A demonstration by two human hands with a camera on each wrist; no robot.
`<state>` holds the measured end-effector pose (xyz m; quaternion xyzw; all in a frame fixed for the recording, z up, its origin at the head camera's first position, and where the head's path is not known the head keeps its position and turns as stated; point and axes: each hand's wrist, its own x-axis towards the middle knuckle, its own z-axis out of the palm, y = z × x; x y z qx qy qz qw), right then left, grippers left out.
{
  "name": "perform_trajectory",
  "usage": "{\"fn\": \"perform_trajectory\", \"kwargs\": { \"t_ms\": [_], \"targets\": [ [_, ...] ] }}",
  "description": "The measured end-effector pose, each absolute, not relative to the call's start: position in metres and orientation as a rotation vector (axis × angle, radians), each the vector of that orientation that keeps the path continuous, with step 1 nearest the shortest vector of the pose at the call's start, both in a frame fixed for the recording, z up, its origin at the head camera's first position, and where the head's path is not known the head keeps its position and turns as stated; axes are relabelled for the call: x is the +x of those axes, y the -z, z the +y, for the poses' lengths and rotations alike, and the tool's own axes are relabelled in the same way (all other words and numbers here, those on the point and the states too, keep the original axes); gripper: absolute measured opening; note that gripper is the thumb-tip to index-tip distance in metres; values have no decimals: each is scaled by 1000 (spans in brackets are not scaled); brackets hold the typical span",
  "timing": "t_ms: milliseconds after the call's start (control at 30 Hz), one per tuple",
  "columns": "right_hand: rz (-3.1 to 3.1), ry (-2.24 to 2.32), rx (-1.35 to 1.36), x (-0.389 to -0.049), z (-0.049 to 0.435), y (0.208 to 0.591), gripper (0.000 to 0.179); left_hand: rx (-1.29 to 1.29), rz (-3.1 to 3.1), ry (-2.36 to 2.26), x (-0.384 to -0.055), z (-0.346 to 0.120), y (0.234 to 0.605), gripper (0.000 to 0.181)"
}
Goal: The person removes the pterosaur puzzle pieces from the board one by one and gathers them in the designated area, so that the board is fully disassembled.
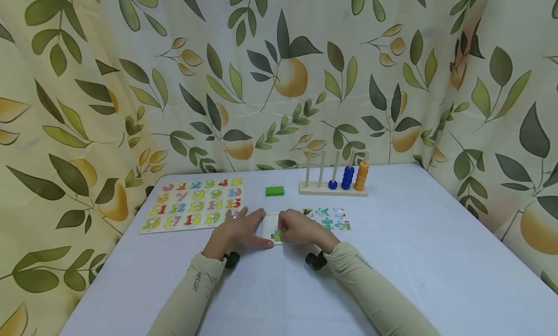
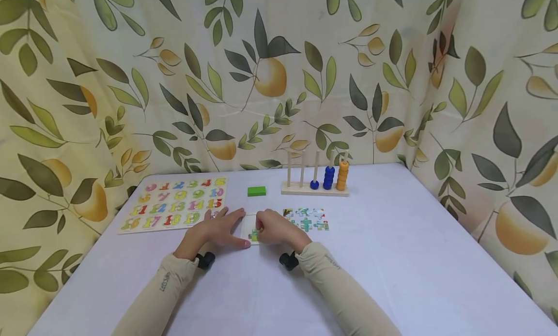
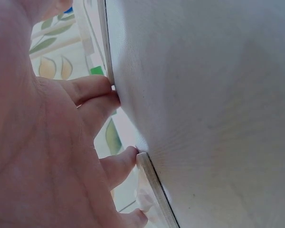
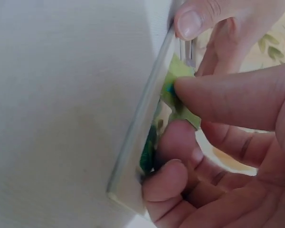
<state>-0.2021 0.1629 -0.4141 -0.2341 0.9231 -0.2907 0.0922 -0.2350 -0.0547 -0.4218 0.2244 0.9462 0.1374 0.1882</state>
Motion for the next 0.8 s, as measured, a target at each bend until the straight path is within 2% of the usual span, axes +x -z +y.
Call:
{"fn": "perform_trajectory", "kwargs": {
  "t_ms": [200,433,800],
  "targets": [
    [2726,944,-718,-200,166,416,15,655,2669,-374,-233,-56,421,106],
    [2726,1041,-775,-199,172,410,13,674,2662,-402,-246,-56,431,114],
    [2675,1149,-634,-194,195,405,5,643,2647,-375,-244,-55,428,111]
  ]
}}
